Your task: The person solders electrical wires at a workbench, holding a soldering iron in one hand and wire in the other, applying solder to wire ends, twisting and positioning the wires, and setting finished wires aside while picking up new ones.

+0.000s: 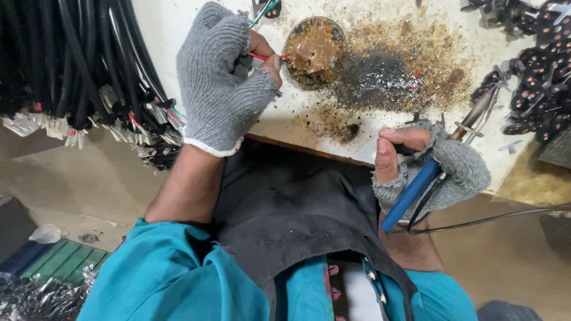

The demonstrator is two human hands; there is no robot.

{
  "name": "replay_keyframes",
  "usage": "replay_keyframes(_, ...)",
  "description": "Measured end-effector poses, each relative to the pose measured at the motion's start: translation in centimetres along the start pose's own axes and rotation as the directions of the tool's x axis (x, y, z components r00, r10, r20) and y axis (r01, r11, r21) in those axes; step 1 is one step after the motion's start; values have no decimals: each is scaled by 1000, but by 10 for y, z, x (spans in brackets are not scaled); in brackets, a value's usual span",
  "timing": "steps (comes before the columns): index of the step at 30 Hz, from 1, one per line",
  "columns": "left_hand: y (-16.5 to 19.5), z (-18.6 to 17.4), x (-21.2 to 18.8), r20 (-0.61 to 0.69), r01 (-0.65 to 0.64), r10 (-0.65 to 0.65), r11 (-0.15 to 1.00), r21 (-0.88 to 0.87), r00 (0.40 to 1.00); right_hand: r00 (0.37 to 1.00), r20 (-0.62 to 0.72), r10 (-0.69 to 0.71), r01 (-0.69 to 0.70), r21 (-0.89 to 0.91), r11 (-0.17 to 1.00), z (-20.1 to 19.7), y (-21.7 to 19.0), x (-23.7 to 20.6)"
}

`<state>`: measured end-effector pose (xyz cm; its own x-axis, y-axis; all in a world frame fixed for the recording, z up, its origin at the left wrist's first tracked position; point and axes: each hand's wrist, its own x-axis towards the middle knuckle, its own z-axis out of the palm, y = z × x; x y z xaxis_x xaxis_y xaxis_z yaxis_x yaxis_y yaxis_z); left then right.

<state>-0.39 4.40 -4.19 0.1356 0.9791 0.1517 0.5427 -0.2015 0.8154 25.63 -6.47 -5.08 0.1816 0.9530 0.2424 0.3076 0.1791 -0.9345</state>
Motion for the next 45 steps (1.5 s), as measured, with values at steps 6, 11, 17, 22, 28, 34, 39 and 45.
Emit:
replay_keyframes(6, 0, 0, 1, -25, -53, 53, 998, -29, 998, 1000, 2, -29, 29, -81, 996, 0, 1, 4)
replay_keyframes(11, -6, 4, -2, -37, -18, 18, 1000, -24, 999, 1000, -17, -19, 18, -82, 996, 5, -14, 12)
replay_keyframes(17, -7, 5, -1, -62, -46, 47, 999, 15, 997, 998, 65, 8, 15, -348, 938, 2, -34, 24)
replay_keyframes(22, -11, 6, -3, -60, -18, 18, 1000, -8, 998, 995, 90, 37, -9, -298, 954, -2, -32, 20)
replay_keyframes(28, -2, 6, 1, -131, -103, 112, 992, 78, 985, 991, 96, 98, -69, -264, 962, -5, -32, 15)
replay_keyframes(34, 33, -20, -21, 174, -205, 238, 960, -191, 956, 988, 130, 79, -47, -239, 970, -7, -35, 14)
replay_keyframes(39, 49, 4, -46, 511, 196, 55, 884, -424, 858, 961, 234, 145, -106, -174, 979, -10, -29, 7)
replay_keyframes(45, 65, 29, -52, 662, 410, 15, 775, -481, 750, 974, 225, 36, -12, -108, 994, -8, -23, 10)
